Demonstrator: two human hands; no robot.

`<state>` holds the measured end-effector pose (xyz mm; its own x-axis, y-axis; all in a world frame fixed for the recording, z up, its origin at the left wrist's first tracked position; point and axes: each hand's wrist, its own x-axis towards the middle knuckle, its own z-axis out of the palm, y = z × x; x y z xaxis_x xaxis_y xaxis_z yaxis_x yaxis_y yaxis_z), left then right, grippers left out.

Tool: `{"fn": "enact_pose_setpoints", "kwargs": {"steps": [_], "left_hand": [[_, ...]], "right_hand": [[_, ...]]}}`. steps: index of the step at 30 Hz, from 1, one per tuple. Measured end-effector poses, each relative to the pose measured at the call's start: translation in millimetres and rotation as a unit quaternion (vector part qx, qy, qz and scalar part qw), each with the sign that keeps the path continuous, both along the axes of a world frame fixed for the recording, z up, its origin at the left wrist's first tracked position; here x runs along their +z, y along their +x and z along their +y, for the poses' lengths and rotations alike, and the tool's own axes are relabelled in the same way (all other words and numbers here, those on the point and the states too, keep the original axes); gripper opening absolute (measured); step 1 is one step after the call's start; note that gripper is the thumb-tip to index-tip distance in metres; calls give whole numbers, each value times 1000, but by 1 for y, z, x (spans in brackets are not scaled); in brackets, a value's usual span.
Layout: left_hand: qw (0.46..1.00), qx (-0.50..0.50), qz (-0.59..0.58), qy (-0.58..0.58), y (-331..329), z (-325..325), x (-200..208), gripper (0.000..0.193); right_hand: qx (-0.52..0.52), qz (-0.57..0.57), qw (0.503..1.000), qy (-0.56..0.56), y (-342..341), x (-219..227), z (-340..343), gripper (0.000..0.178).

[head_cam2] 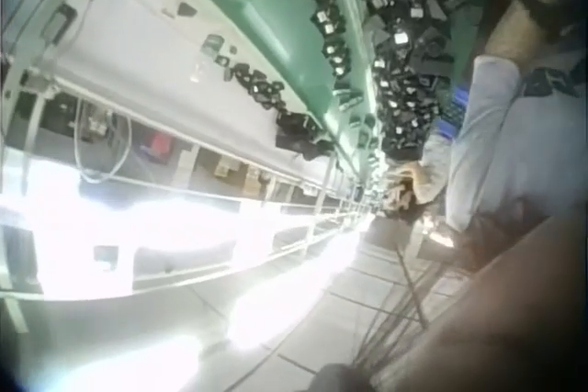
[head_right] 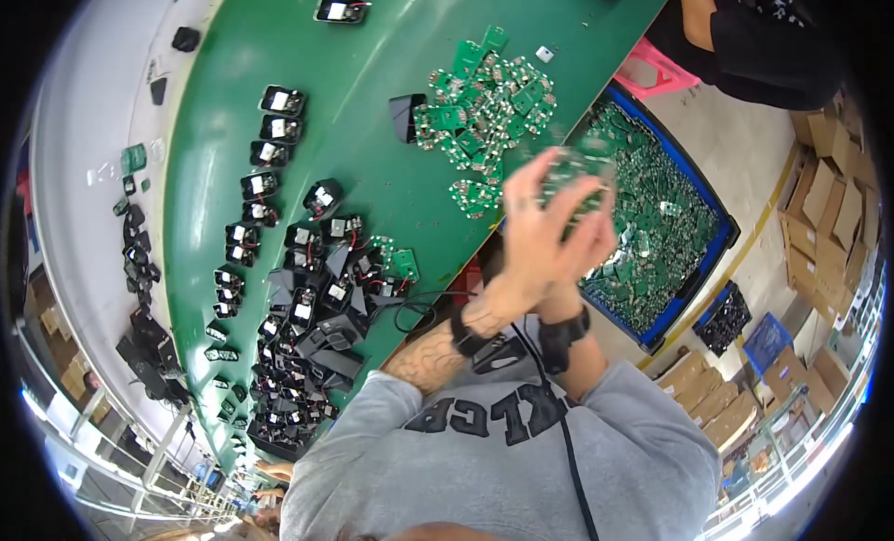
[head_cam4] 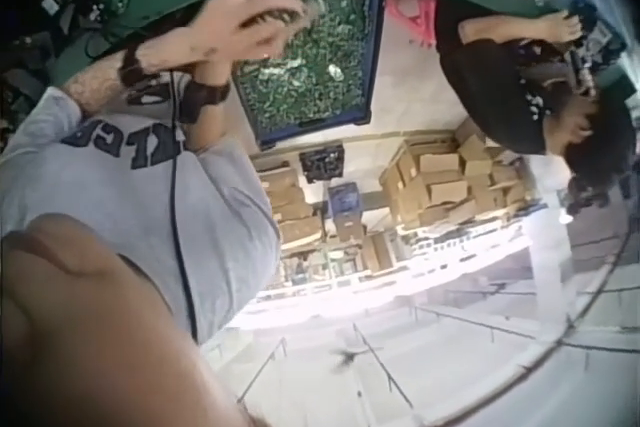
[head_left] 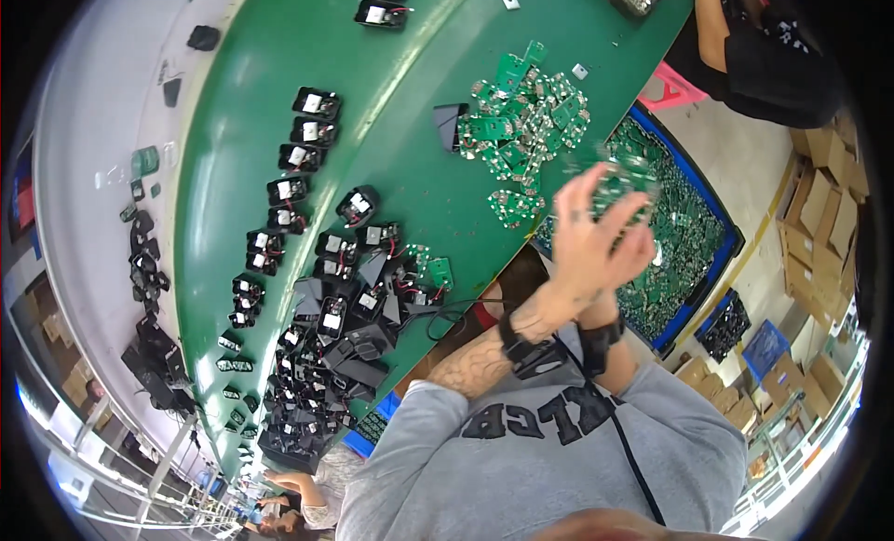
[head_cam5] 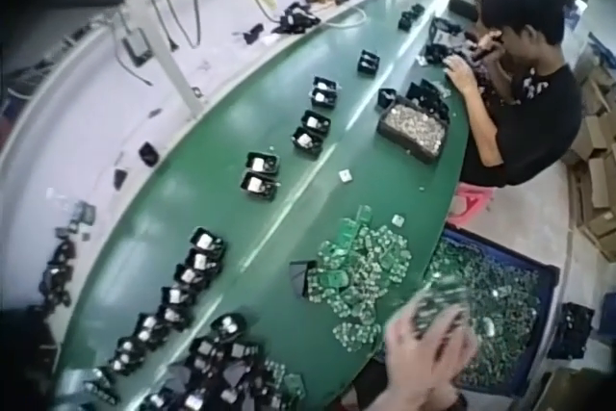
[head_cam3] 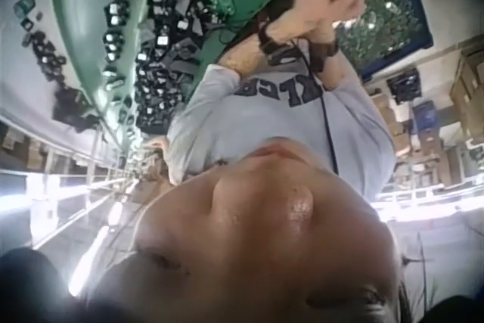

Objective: The person picks up a circuit board and a black plastic housing, fits the board into the housing by hand, and places the assembled unit onto the conveyor belt. They then reach into a bin to grab a handful of circuit boards and drop them onto the belt.

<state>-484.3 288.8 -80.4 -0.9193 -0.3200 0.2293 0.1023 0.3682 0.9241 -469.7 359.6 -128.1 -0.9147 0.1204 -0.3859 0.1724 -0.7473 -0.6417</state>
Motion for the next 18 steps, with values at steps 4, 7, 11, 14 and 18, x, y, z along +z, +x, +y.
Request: {"fn": "enact_pose_setpoints", "kwargs": {"steps": [4,7,11,14,18], "left_hand": [[989,79,-36,-123,32,-73,-12,40],[986,111,-84,-95,45,-106,-31,40],[988,142,-29,-57,57,-137,-62,42],[985,152,-19,-83,52,-145,-69,42],[972,177,-26,-150,51,-144,-71,44]], "right_hand": [[122,69,963,230,9,8,-91,56],[133,96,970,178,12,-13,-129,57],[131,199,906,350,10,-24,-149,52],[103,257,842,462,5,-25,-144,48],[89,303,761,567,-4,-22,-139,41]]}}
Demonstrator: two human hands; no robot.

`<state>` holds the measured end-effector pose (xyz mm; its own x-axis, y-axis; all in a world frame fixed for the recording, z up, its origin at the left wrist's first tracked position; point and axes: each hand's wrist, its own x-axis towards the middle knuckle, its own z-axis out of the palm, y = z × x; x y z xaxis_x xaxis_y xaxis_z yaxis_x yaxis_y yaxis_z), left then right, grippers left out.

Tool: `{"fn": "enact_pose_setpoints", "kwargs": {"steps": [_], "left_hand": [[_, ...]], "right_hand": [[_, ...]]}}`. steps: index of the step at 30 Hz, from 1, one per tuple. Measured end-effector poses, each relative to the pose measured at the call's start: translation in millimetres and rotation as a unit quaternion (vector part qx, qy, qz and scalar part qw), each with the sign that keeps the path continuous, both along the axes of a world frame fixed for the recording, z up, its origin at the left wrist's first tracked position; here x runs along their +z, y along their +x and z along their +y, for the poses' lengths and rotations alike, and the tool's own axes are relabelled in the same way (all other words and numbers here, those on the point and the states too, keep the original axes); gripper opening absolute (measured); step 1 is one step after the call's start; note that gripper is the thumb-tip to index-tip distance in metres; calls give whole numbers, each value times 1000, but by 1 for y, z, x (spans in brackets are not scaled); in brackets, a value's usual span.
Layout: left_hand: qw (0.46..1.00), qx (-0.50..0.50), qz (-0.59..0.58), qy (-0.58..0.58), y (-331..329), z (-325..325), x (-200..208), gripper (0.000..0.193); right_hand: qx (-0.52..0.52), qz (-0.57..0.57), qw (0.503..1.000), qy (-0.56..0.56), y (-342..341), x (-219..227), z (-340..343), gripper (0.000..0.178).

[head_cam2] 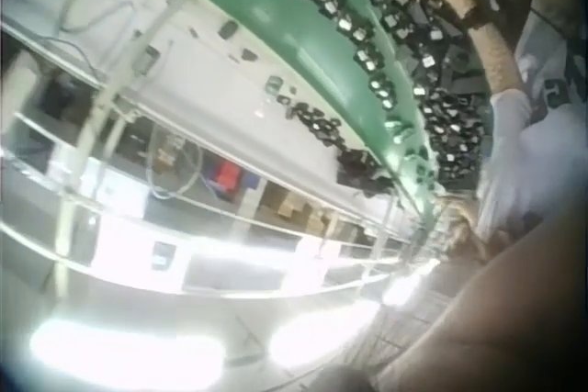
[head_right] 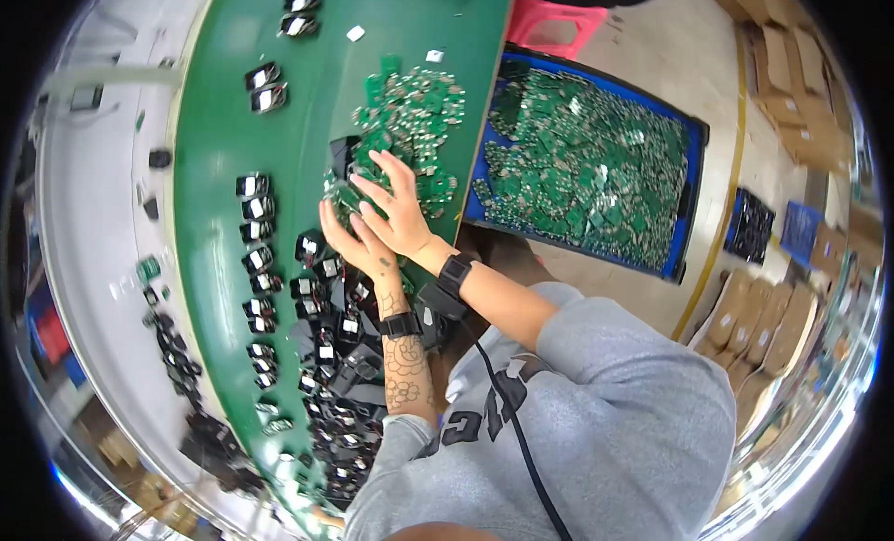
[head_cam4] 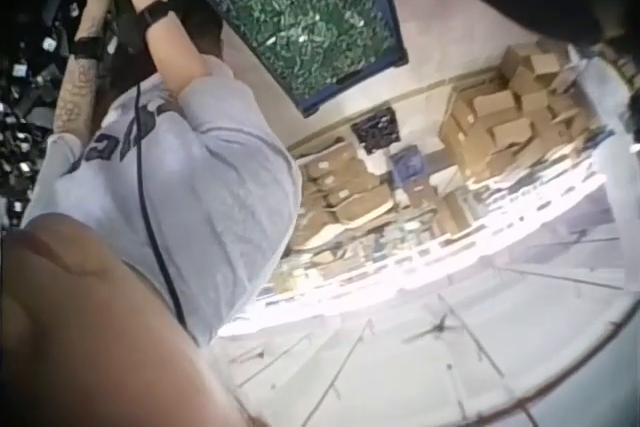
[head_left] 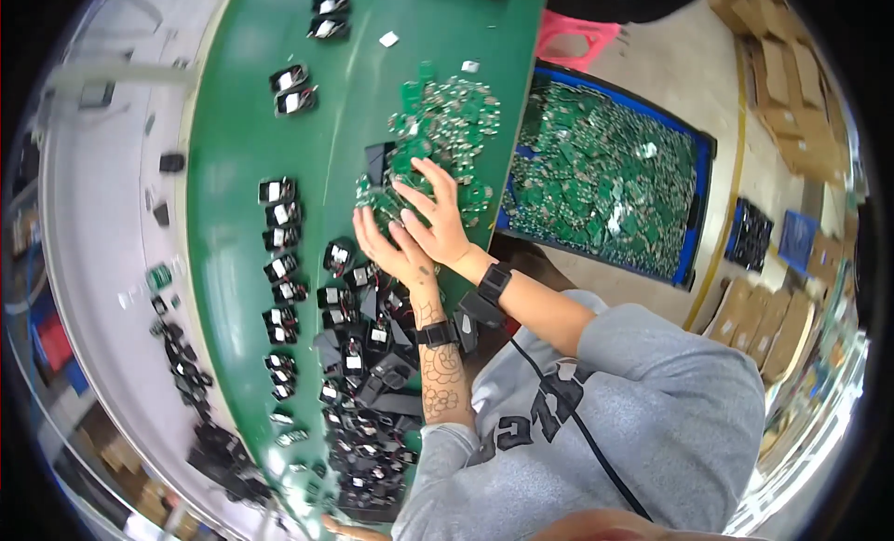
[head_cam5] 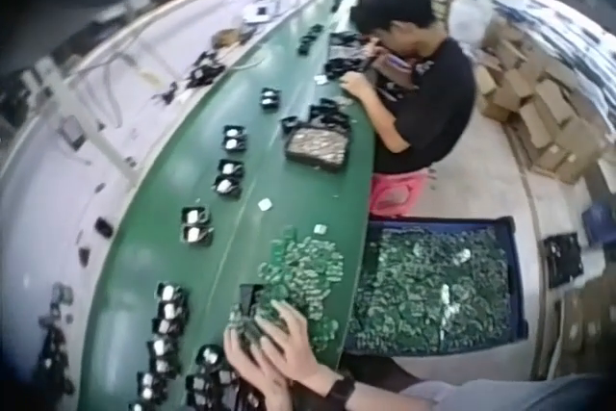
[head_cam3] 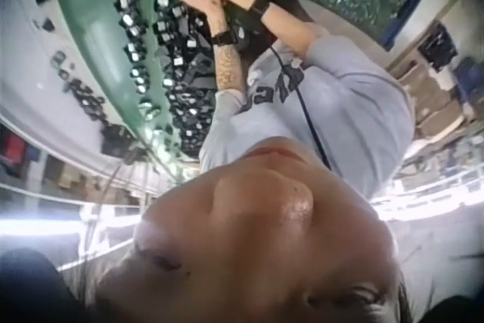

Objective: The person picks up a circuit board and a black plastic housing, fits the board into the housing by hand, and places the assembled unit onto the conveyor belt. They then reach into a bin to grab a handful of circuit boards and drop them onto the belt.

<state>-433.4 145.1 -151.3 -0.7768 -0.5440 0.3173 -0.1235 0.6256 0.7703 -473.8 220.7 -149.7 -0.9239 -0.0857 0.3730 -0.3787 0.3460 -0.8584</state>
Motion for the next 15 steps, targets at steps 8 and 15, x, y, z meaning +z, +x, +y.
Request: {"fn": "enact_pose_setpoints", "kwargs": {"steps": [8,15], "left_hand": [[997,-19,-31,-69,-29,-4,17,42],[966,-134,-198,-95,-103,-53,6,50]], "right_hand": [[-81,58,982,158,-28,-18,13,42],[-61,57,993,82,-12,2,65,36]]}}
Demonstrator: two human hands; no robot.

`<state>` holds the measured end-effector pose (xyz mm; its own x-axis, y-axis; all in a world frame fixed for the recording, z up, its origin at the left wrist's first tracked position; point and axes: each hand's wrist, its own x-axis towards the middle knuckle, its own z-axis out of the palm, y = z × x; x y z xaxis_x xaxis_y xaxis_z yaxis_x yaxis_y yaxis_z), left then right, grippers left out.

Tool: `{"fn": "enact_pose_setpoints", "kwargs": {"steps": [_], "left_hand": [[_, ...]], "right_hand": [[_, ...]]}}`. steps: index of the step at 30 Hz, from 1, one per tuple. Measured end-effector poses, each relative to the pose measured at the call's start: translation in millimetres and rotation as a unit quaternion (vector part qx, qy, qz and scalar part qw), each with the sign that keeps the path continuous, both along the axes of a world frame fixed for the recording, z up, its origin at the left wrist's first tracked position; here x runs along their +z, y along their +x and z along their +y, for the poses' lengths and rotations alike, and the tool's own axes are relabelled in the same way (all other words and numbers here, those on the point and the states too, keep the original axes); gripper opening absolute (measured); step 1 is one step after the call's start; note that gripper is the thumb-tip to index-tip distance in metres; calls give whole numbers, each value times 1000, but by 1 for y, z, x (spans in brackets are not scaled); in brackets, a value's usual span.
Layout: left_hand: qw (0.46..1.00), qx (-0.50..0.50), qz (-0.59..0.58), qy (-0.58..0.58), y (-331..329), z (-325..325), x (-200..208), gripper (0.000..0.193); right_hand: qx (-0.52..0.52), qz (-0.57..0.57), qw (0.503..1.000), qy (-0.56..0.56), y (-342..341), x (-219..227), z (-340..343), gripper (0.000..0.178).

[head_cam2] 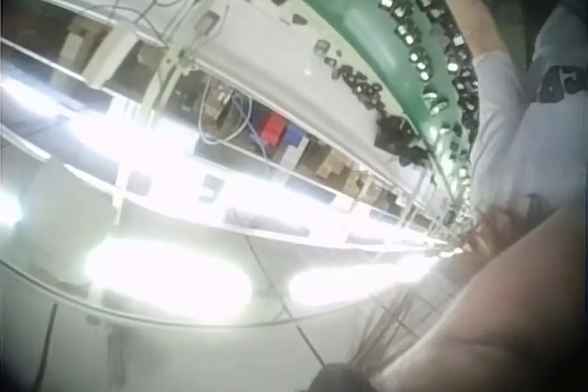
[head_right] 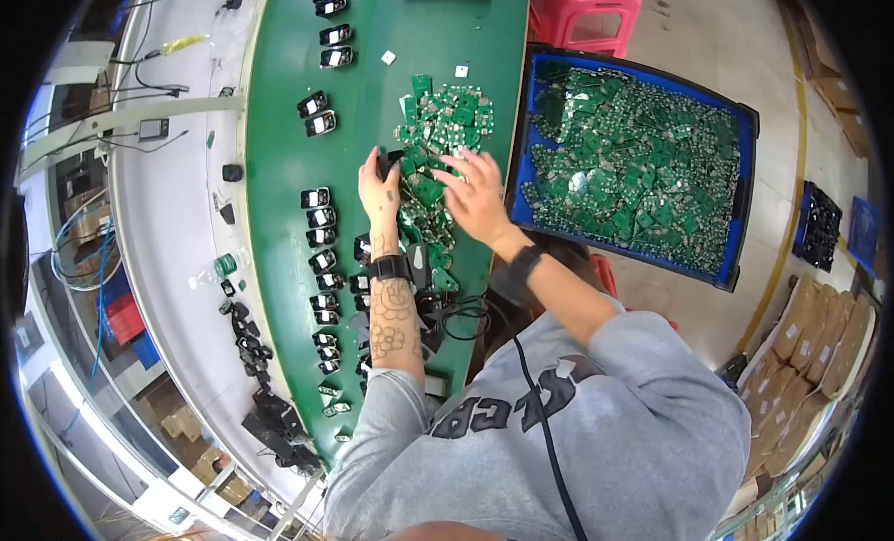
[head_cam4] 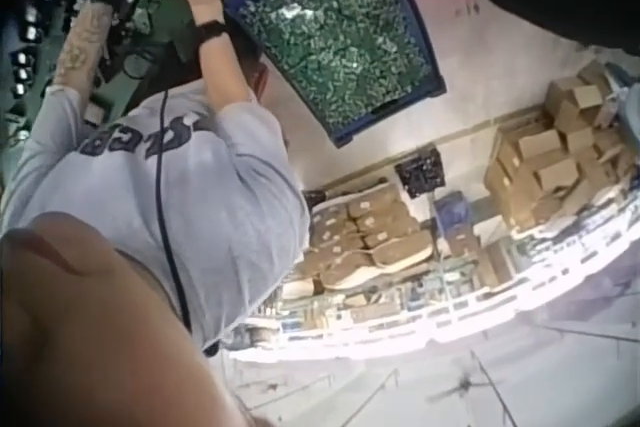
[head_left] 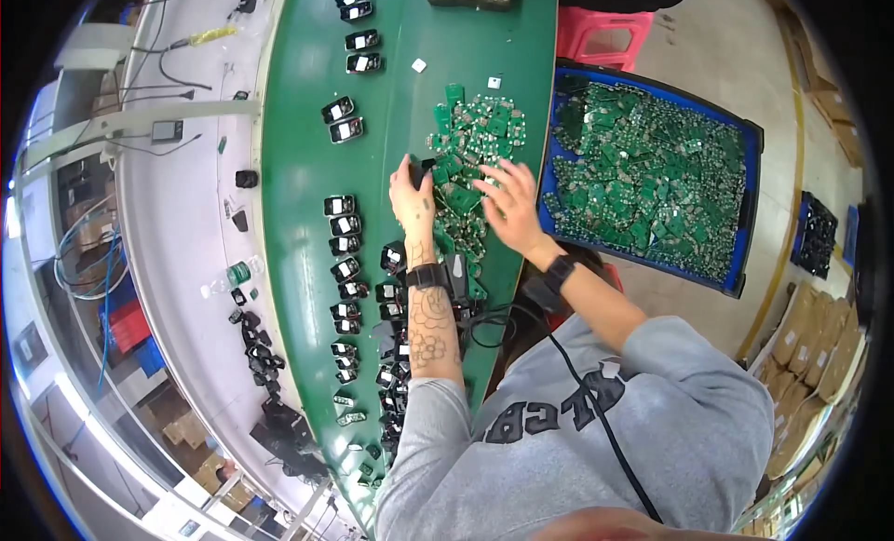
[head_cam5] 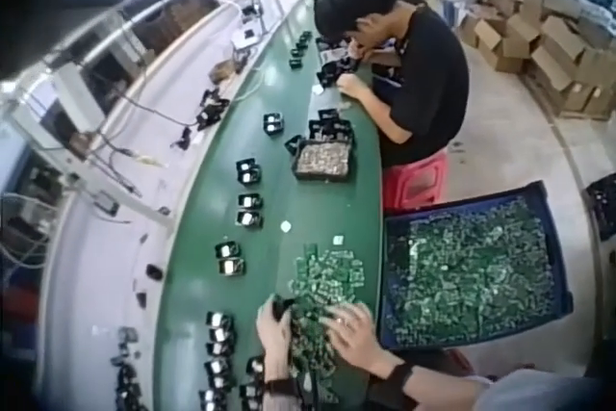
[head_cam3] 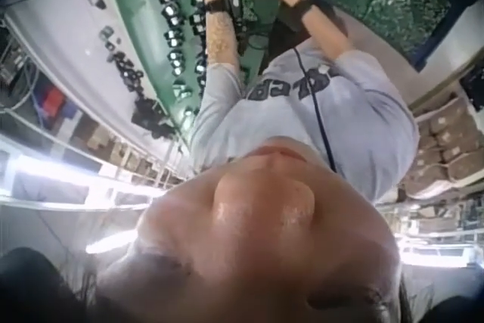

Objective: The person picks up a circuit board and a black plastic housing, fits the board into the housing by hand, and places the assembled unit onto the conveyor belt. They then reach into a bin to grab a handful of circuit boards and drop them onto the belt.

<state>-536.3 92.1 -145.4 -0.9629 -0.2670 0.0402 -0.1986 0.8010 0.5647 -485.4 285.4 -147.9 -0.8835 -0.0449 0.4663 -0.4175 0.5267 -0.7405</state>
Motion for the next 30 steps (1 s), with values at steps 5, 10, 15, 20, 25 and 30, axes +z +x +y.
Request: {"fn": "enact_pose_setpoints", "kwargs": {"steps": [5,10,15,20,25,30], "left_hand": [[989,56,134,-2,-21,13,12,34],[996,18,90,6,-46,15,10,38],[990,-3,137,-35,-54,38,18,38],[955,-224,-12,193,-7,176,67,37],[900,-209,-231,306,-7,261,-70,50],[981,-172,-87,33,-48,280,-190,59]], "right_hand": [[-179,-32,981,66,2,-50,135,33],[-187,-154,960,142,-45,-129,223,43],[-62,-173,963,196,-140,-190,223,49],[-89,-269,849,445,-143,-228,222,58],[144,-325,857,373,-59,-160,229,53],[-21,-181,951,248,-85,-153,270,53]]}}
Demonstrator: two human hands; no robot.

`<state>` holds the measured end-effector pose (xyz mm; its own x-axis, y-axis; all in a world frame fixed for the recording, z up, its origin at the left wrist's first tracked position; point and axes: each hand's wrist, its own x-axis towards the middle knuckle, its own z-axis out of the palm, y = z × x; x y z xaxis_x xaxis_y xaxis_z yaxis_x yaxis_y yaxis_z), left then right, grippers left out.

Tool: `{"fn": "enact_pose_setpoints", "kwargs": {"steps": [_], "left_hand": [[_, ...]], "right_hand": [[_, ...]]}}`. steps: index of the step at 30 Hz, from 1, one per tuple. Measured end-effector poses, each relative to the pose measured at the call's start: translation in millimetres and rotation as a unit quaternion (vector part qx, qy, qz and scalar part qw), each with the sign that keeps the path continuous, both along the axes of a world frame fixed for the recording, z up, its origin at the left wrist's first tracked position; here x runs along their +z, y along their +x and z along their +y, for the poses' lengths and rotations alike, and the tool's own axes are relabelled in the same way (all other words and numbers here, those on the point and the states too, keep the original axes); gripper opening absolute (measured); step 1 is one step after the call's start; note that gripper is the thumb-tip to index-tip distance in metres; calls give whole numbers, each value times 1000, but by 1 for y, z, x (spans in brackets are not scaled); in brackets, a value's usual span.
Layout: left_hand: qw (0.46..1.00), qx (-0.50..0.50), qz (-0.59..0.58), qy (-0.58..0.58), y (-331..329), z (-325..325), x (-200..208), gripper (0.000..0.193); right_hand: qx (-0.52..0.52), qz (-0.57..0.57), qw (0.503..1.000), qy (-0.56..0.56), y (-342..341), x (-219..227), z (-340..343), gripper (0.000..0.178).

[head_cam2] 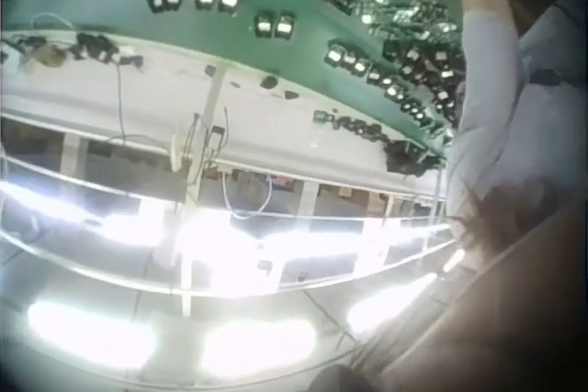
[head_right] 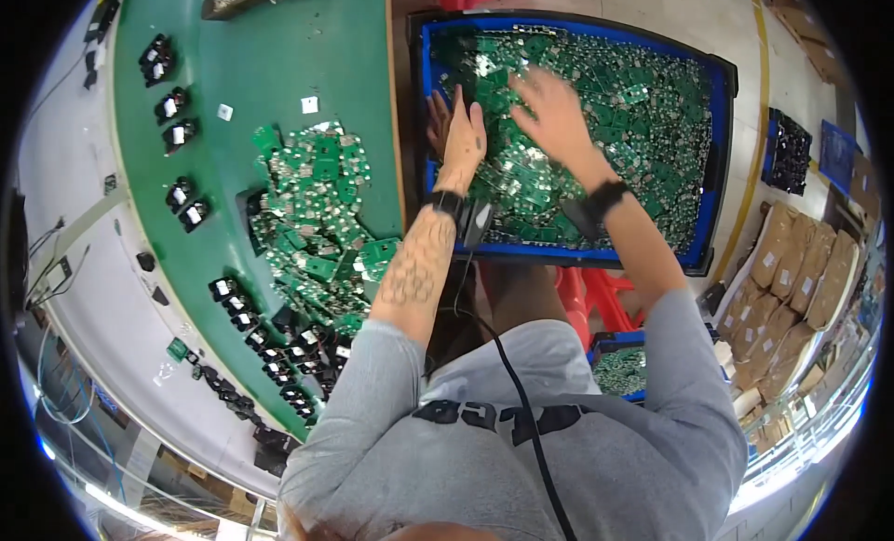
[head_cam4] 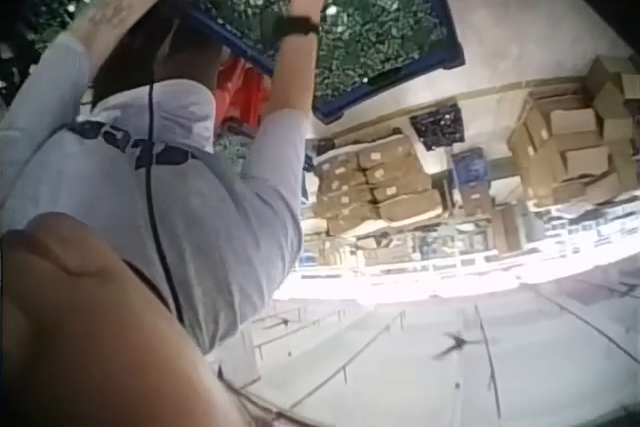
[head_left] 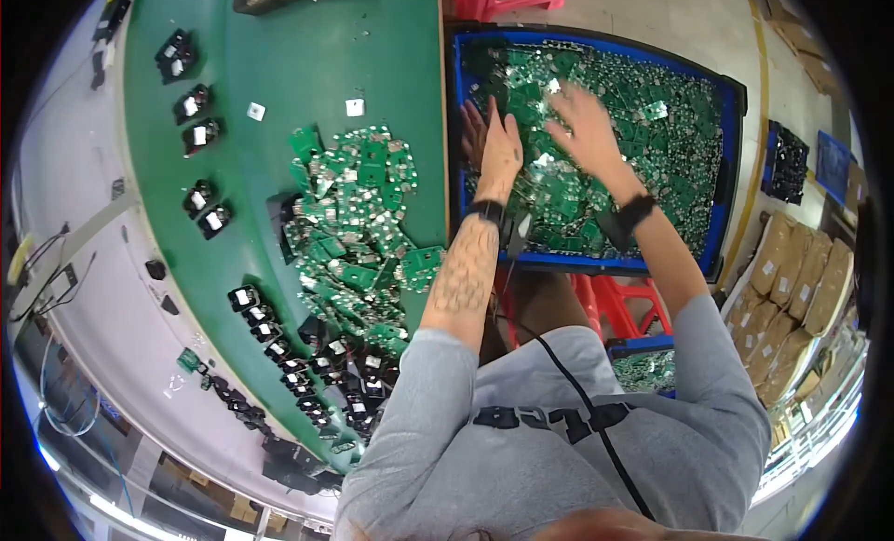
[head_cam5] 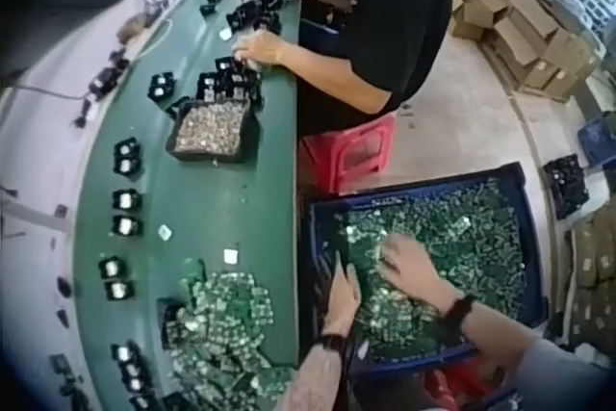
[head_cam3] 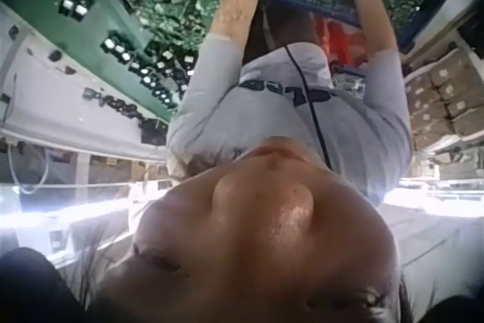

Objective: The person picks up a circuit board and a black plastic housing, fits the board into the housing by hand, and places the assembled unit onto the conveyor belt. They then reach into a bin to grab a handful of circuit boards and drop them onto the belt.

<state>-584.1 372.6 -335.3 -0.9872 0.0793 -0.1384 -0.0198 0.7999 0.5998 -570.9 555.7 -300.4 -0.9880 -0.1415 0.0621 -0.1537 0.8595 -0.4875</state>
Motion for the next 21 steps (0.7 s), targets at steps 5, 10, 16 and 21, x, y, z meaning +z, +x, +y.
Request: {"fn": "enact_pose_setpoints", "kwargs": {"steps": [5,10,16,21], "left_hand": [[983,29,-174,57,69,69,-7,63],[936,108,-186,279,94,57,-4,51],[844,175,-164,480,118,104,34,35],[905,121,-32,406,122,121,64,38]], "right_hand": [[-161,-68,953,247,24,-49,31,52],[-99,-98,983,122,92,-23,-29,47],[-159,-164,972,64,124,-55,-2,40],[-392,-161,626,-654,124,5,-26,47]]}}
